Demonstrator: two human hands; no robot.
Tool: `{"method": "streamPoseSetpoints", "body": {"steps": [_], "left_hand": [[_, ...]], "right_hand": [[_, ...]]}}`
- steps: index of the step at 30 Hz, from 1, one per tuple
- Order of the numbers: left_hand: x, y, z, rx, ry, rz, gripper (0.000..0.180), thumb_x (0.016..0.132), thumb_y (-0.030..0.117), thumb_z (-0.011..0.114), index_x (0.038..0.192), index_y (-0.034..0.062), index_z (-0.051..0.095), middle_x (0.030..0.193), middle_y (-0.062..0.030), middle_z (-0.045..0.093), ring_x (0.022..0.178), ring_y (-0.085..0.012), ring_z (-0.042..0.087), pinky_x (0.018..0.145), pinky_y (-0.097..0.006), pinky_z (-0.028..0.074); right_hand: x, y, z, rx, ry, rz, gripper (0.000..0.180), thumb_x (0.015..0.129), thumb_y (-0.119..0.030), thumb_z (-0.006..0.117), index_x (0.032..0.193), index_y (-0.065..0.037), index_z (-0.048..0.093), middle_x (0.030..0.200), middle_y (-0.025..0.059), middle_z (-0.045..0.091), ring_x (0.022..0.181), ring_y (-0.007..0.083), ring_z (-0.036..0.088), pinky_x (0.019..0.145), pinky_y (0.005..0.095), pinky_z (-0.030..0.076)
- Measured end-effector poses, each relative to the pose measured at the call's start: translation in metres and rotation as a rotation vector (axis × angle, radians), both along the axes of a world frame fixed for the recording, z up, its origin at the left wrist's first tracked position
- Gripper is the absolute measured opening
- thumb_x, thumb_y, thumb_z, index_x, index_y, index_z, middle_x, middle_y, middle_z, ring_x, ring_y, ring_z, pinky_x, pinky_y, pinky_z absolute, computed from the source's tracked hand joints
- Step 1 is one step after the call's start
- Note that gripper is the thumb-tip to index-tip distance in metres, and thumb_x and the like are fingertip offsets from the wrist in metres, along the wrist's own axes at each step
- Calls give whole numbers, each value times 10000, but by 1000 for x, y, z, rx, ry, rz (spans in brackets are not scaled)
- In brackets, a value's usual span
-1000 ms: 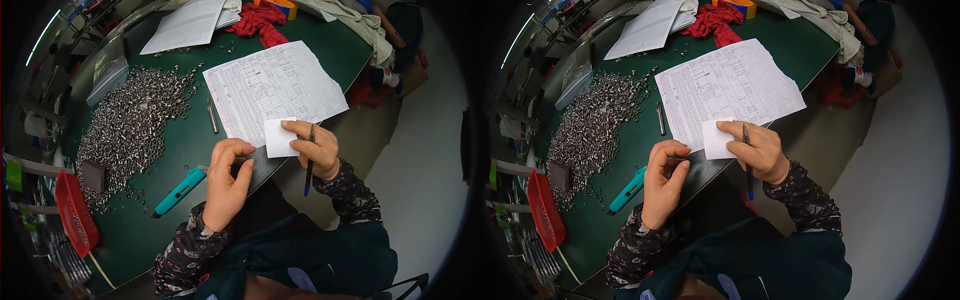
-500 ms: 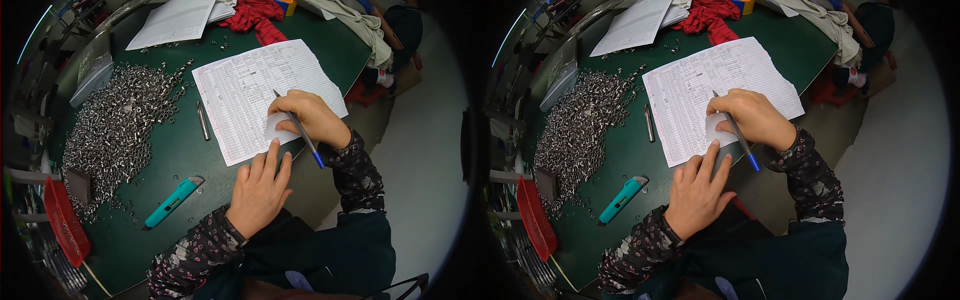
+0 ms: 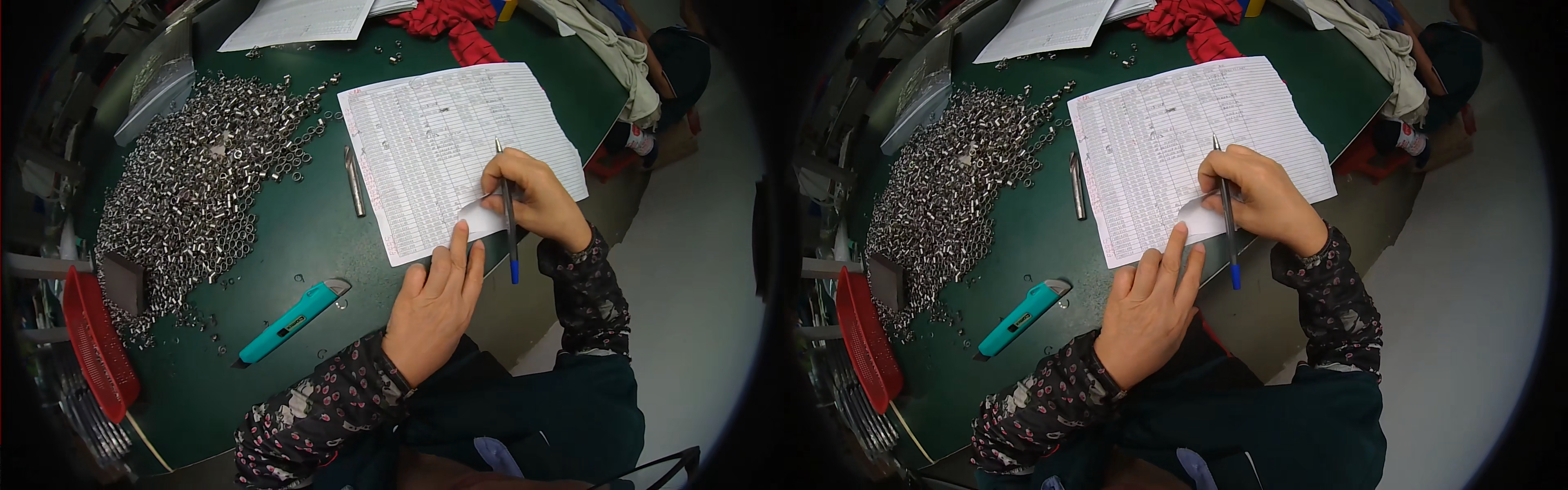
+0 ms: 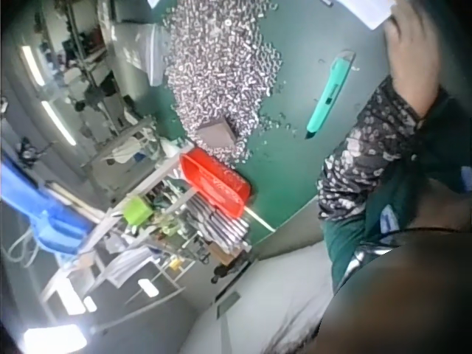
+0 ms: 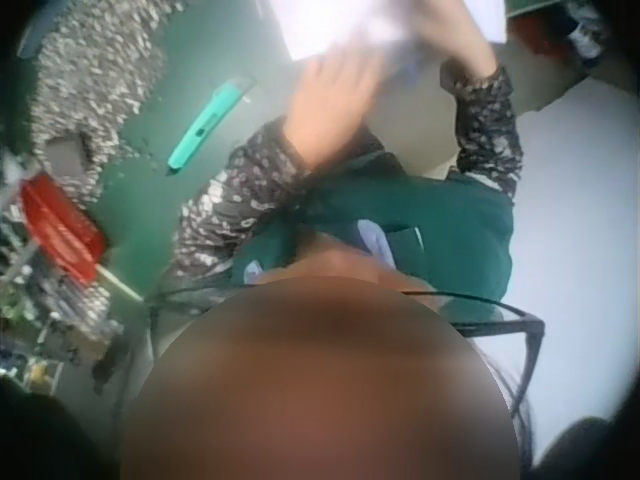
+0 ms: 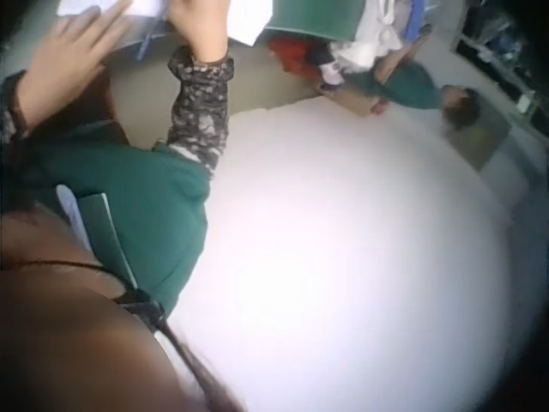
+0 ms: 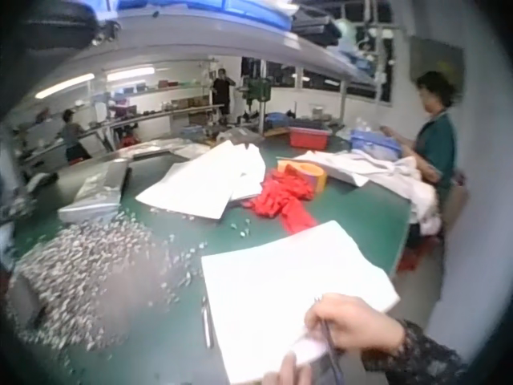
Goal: Inspecting small metal hardware components with a craft knife and logging results on a sheet.
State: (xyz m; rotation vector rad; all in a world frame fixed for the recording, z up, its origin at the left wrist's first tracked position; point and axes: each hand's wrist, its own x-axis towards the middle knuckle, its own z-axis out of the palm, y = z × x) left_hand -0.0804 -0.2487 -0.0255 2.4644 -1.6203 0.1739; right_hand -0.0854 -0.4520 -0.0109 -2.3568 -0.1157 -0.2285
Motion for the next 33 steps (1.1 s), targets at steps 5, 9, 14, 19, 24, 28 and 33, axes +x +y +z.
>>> {"method": "streamPoseSetpoints", "body": {"steps": [5,9,14,19,24,28,33], "left_hand": [[-6,4,0,-131,-158,-195,345,759,146,458,1079,29,509,1178,-124,468,860,-152,471,670,-248,339],[-14,8,-1,-179,-113,-321,315,754,159,473,1037,29,525,1116,-108,504,879,-154,478,699,-261,364],[-16,8,-6,-224,-12,-451,274,755,162,483,978,14,541,1016,-104,538,901,-173,491,742,-302,400],[-17,7,-7,-238,21,-455,263,749,157,491,959,11,549,994,-100,542,894,-176,499,746,-310,409],[-16,8,-6,-252,42,-465,256,743,154,492,945,10,555,985,-99,545,894,-179,503,769,-323,412],[-14,6,-3,-266,51,-477,254,741,157,491,937,8,556,980,-96,548,907,-179,504,793,-333,409],[-15,6,-3,-267,53,-467,248,739,158,493,931,14,556,975,-90,549,926,-178,505,823,-349,403]], "right_hand": [[-6,-5,3,57,2,-64,158,659,-10,611,792,-38,530,708,46,471,671,168,456,589,264,364],[-9,-13,-9,248,-2,-109,115,713,-70,598,792,-29,525,712,18,465,684,123,441,607,227,344],[-10,-29,-17,502,-93,-222,172,793,-180,595,807,-34,505,726,-31,455,662,40,396,608,173,316],[-12,-32,-21,473,-98,-273,181,793,-187,599,798,-36,499,702,-46,435,635,28,381,577,162,300],[-11,-18,-9,425,-90,-257,125,776,-124,599,795,-27,522,719,-30,477,657,47,416,607,176,331],[-16,-13,-1,441,-95,-244,94,770,-91,588,802,-25,531,728,-17,503,687,61,436,631,193,349],[-19,-7,4,29,-404,-160,169,622,42,577,771,-30,543,718,39,552,677,146,461,613,237,369]]}}
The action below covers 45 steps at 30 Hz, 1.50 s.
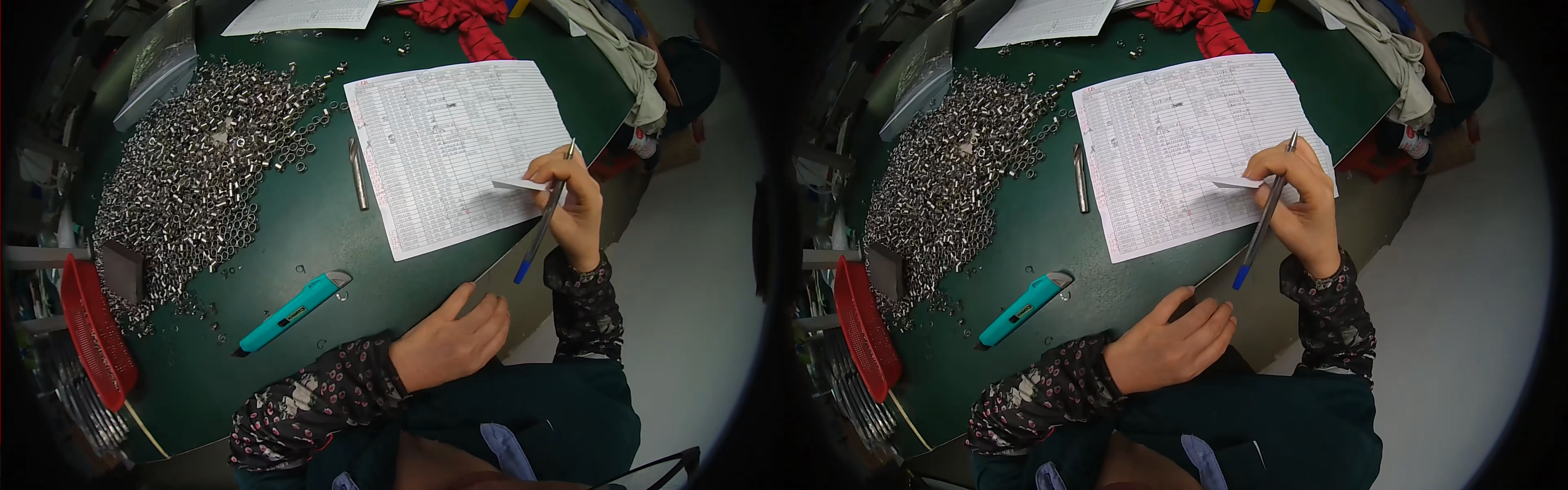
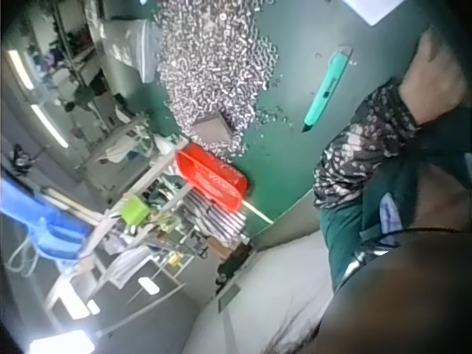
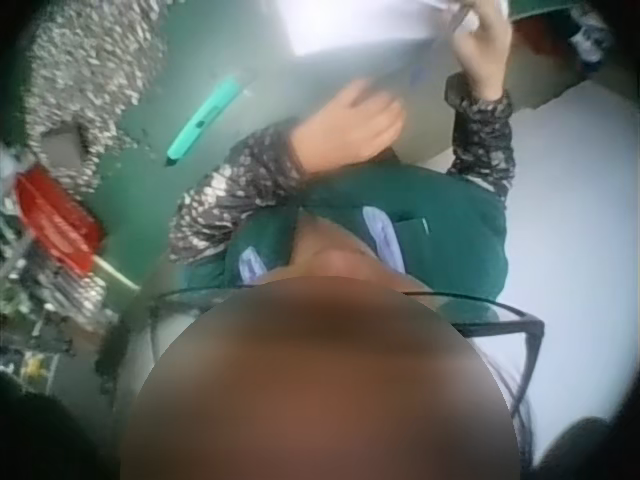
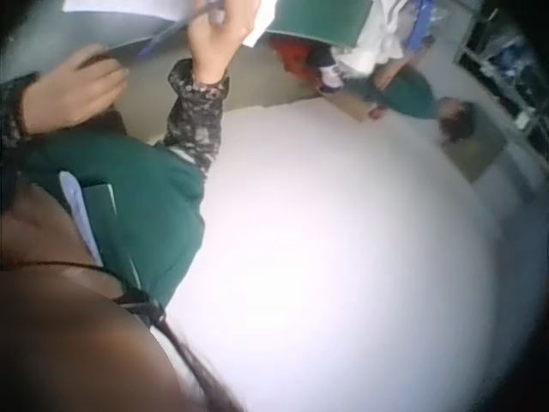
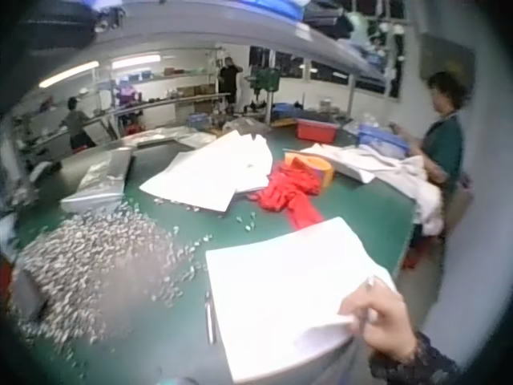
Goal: Inspecting small metal hardware components with a craft knife and logging results on a sheet.
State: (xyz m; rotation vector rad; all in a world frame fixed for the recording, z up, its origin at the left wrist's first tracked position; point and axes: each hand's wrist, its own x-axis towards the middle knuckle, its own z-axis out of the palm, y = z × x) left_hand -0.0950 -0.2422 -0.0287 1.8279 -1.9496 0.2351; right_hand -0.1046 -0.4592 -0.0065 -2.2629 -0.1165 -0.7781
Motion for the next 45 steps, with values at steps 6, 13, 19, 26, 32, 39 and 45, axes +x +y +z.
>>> {"method": "streamPoseSetpoints", "body": {"steps": [6,13,19,26,32,39,45], "left_hand": [[-1,1,6,-11,51,63,215,744,151,505,914,34,565,928,-66,547,934,-172,512,861,-388,389],[1,1,7,-52,74,91,163,737,133,535,876,52,563,896,-55,542,881,-163,531,851,-387,388],[3,0,11,-17,86,205,136,743,135,527,855,57,538,1070,-111,518,921,-179,504,798,-338,390],[3,-2,7,22,105,333,152,722,166,552,809,53,499,1241,-184,409,1008,-230,455,801,-325,366],[5,-1,9,34,209,308,234,673,176,618,823,43,496,1256,-182,377,1061,-257,428,817,-368,359],[5,-1,9,67,221,312,229,702,155,599,864,32,494,1236,-182,380,1099,-266,435,851,-421,341],[7,-1,10,116,270,296,225,737,135,574,910,24,483,1249,-200,352,1118,-275,436,891,-468,318]], "right_hand": [[-10,17,9,-233,76,50,272,484,76,602,722,-39,536,694,40,554,651,196,461,553,286,378],[-14,14,2,-238,180,116,255,488,48,630,698,-53,525,688,17,545,640,200,453,557,291,378],[-16,15,1,-273,221,130,253,488,33,640,690,-64,524,690,8,539,632,197,435,560,299,372],[-16,19,5,-329,213,177,253,491,16,646,701,-69,533,697,8,537,632,193,438,557,297,376],[-19,24,5,-376,186,195,241,511,-12,658,714,-70,541,696,15,531,647,195,460,547,296,390],[-19,24,3,-394,193,212,285,515,-80,701,757,-78,552,708,18,524,658,195,467,543,293,395],[-18,24,2,-373,201,219,324,475,-133,723,739,-69,547,702,27,538,645,201,473,533,293,398]]}}
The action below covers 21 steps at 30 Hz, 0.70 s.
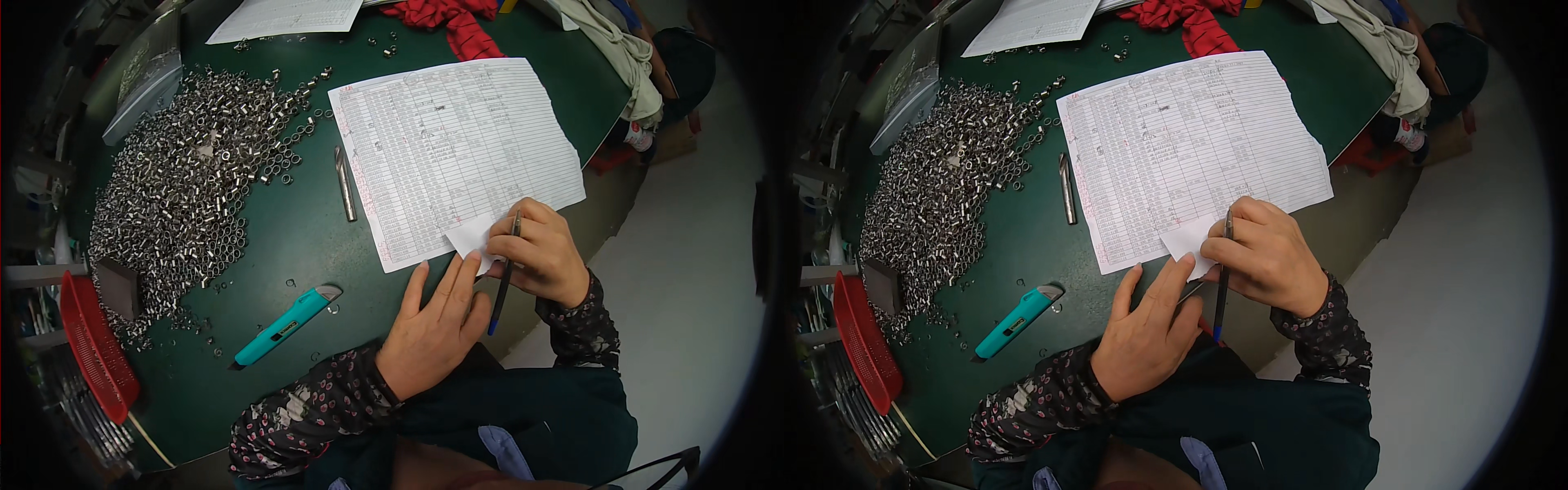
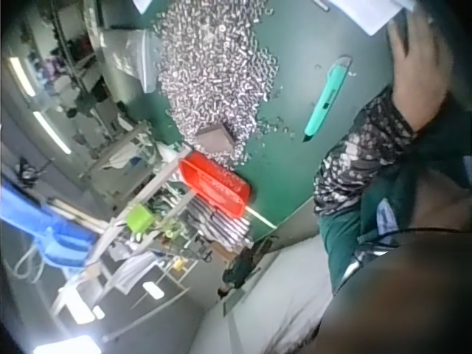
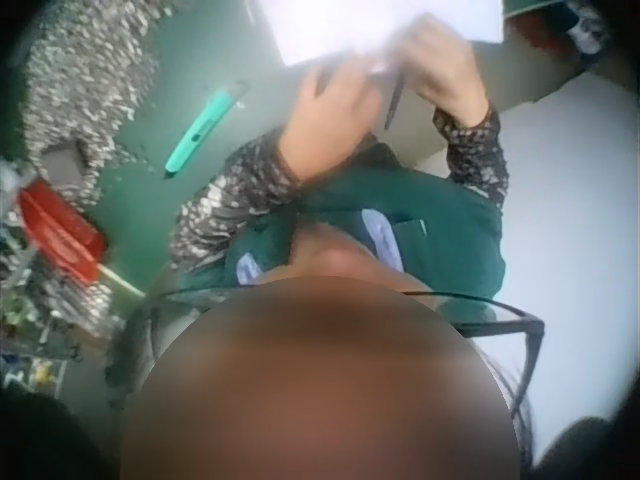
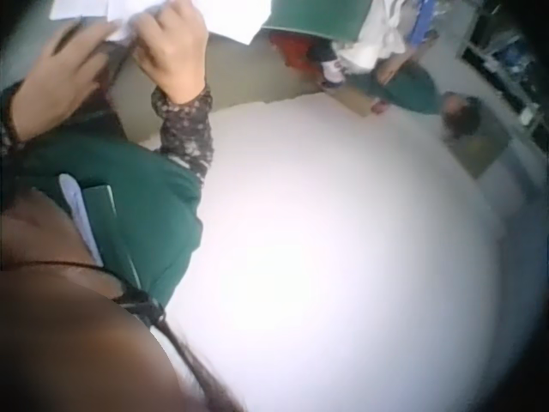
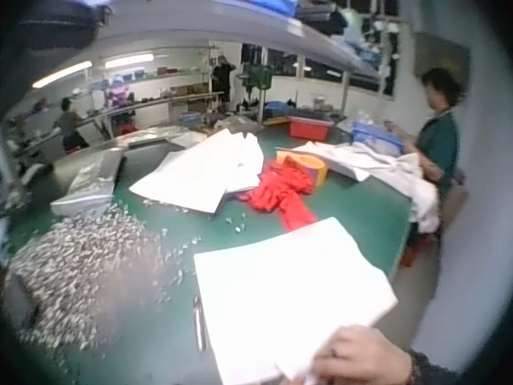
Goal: Inspecting small metal hardware components with a craft knife and logging results on a sheet.
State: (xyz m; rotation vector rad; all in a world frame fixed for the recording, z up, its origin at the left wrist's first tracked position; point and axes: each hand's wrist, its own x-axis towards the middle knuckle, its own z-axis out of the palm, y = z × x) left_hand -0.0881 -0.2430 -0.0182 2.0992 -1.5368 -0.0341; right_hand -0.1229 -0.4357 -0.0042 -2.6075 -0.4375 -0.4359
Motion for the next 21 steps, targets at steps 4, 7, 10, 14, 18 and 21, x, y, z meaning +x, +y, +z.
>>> {"method": "streamPoseSetpoints", "body": {"steps": [4,7,10,14,18,21], "left_hand": [[0,0,0,-6,-9,-3,234,738,129,570,928,23,484,1250,-200,352,1118,-276,438,897,-487,313],[1,1,1,-5,0,-10,235,741,127,566,934,22,483,1248,-198,352,1119,-278,440,903,-498,308],[1,0,-1,-15,5,-35,225,752,118,550,943,19,482,1243,-198,354,1122,-281,439,909,-512,300],[1,-1,1,-17,-15,-54,214,777,96,509,971,12,480,1236,-201,355,1135,-286,431,913,-531,291],[1,0,1,-17,-9,-46,221,788,95,492,991,9,478,1241,-205,349,1141,-294,425,913,-534,291],[1,0,1,-17,-8,-28,221,790,89,481,997,8,478,1233,-208,357,1150,-314,413,915,-537,289]], "right_hand": [[-1,-3,1,61,14,13,326,515,-188,734,757,-66,551,745,25,546,644,190,452,529,287,382],[-2,-5,2,166,-13,-40,364,519,-228,749,762,-51,544,789,46,573,660,190,458,549,286,386],[2,-7,-1,231,-97,-168,361,553,-218,746,784,-38,534,812,69,585,668,201,465,576,286,393],[4,-6,-4,340,-51,-173,302,607,-164,716,797,-32,522,820,83,590,673,203,474,597,291,400],[1,-4,-10,508,126,-214,187,675,-72,635,755,-30,472,777,87,562,671,172,482,593,261,388],[4,-2,-9,574,134,-265,156,660,7,613,748,-23,488,713,59,538,656,178,494,579,254,401]]}}
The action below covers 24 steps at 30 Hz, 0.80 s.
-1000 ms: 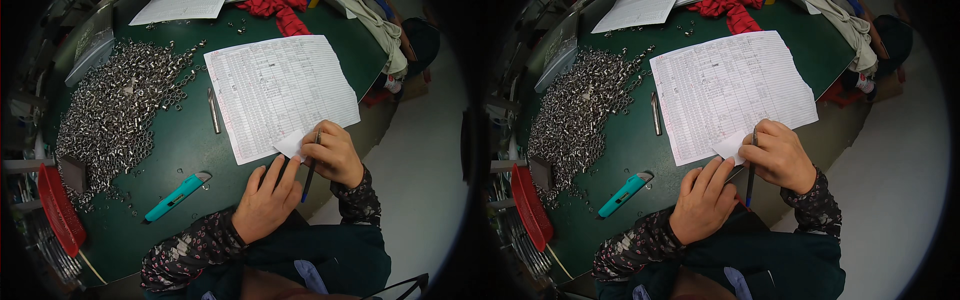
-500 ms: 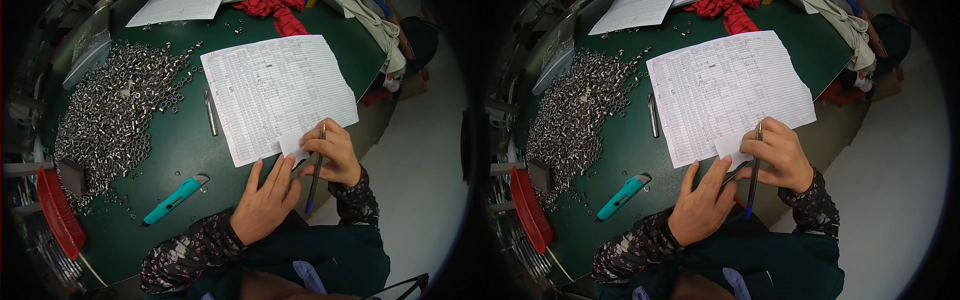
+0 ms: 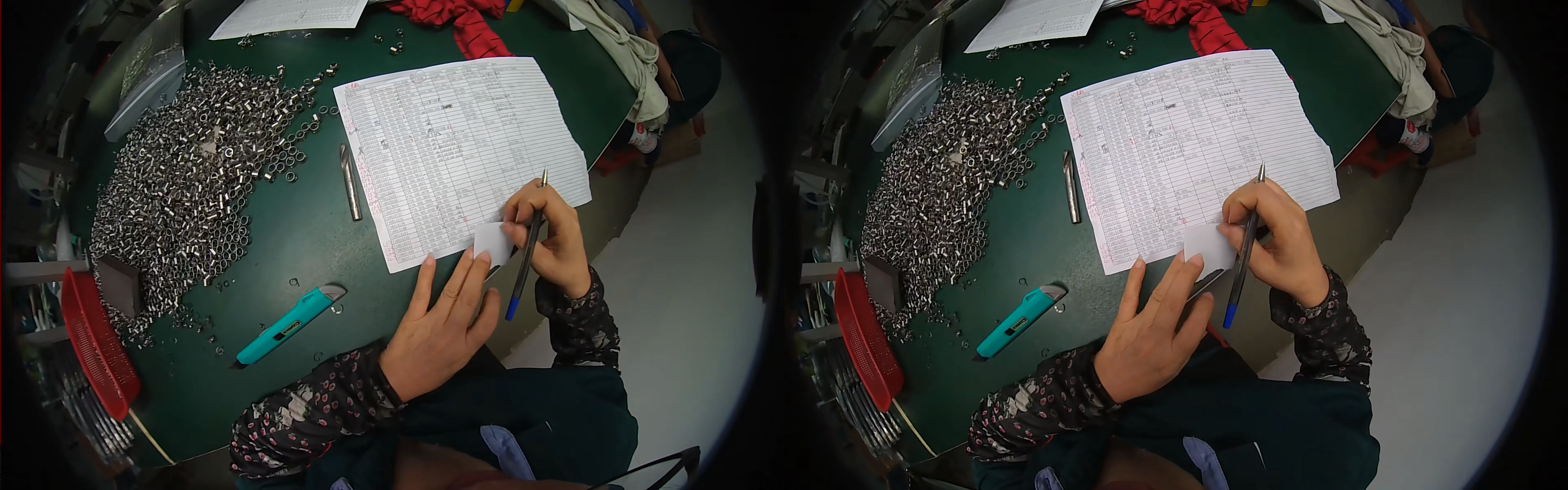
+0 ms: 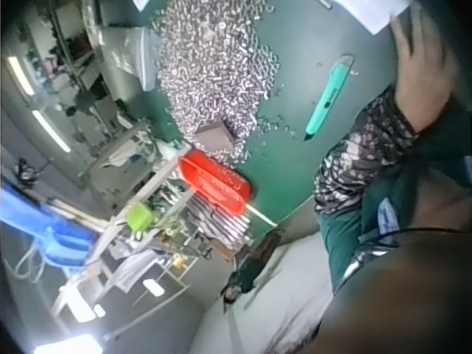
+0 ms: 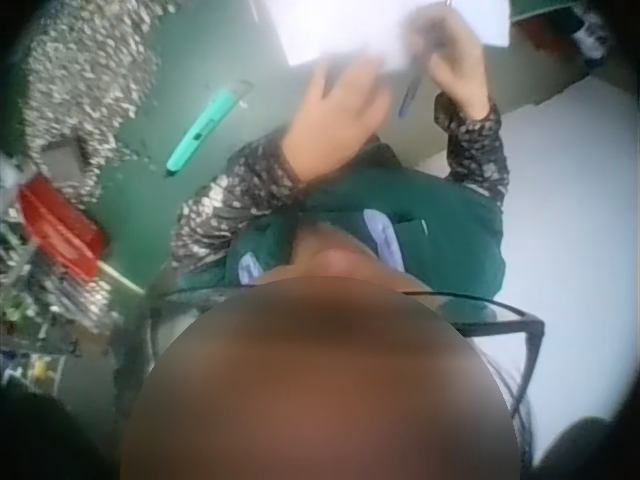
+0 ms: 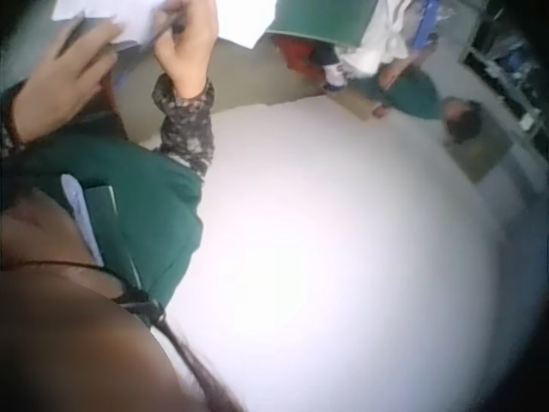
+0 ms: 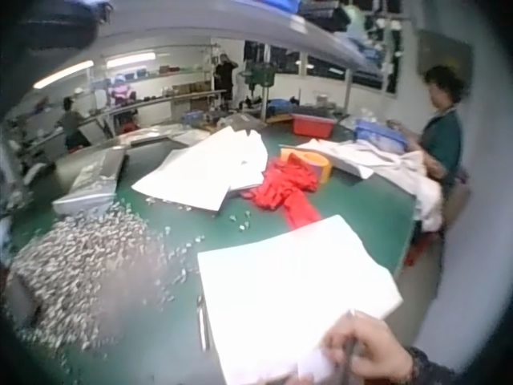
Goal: Inspecting small metal hardware components with a craft knife and logging results on a sheet.
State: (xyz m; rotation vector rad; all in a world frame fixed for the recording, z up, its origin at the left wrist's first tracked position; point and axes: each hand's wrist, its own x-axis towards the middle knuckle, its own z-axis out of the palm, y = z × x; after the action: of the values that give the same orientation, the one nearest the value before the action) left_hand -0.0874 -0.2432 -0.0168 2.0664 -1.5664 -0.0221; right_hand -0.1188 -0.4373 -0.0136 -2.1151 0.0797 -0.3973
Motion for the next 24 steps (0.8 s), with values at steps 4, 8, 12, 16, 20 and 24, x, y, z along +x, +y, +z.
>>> {"method": "streamPoseSetpoints", "body": {"steps": [4,8,12,16,20,24], "left_hand": [[0,1,-2,39,-81,67,281,766,147,525,1016,25,483,1244,-198,369,1109,-292,428,877,-444,330],[-1,1,-3,115,-191,129,391,701,236,604,1024,48,487,1276,-182,360,997,-226,444,786,-319,337],[0,1,-3,197,-147,147,420,659,266,638,988,55,486,1288,-174,353,947,-208,436,765,-304,322],[2,0,-2,198,-91,137,425,632,291,656,943,60,480,1295,-174,345,930,-209,432,766,-309,319],[2,0,-5,227,-159,134,437,632,297,655,950,58,477,1291,-179,346,928,-209,431,774,-316,321],[2,0,-4,235,-180,141,504,639,295,648,1035,38,473,1287,-180,349,930,-208,430,787,-319,322]], "right_hand": [[10,2,-3,-50,-67,11,149,661,61,573,746,-16,478,688,70,524,615,190,506,557,266,408],[20,1,-5,-119,-57,74,159,650,78,556,752,-16,478,683,83,524,607,215,523,548,282,414],[27,3,-9,-199,-48,62,175,637,81,552,759,-22,480,670,90,524,623,244,534,544,298,415],[29,3,-11,-228,-57,49,175,640,80,552,760,-26,480,665,93,520,622,248,534,539,305,413],[29,4,-12,-207,-56,56,179,638,80,555,760,-27,480,663,92,514,616,250,523,535,308,406],[31,5,-8,-269,-65,53,178,642,62,584,754,-27,478,657,89,501,608,246,502,527,310,390]]}}
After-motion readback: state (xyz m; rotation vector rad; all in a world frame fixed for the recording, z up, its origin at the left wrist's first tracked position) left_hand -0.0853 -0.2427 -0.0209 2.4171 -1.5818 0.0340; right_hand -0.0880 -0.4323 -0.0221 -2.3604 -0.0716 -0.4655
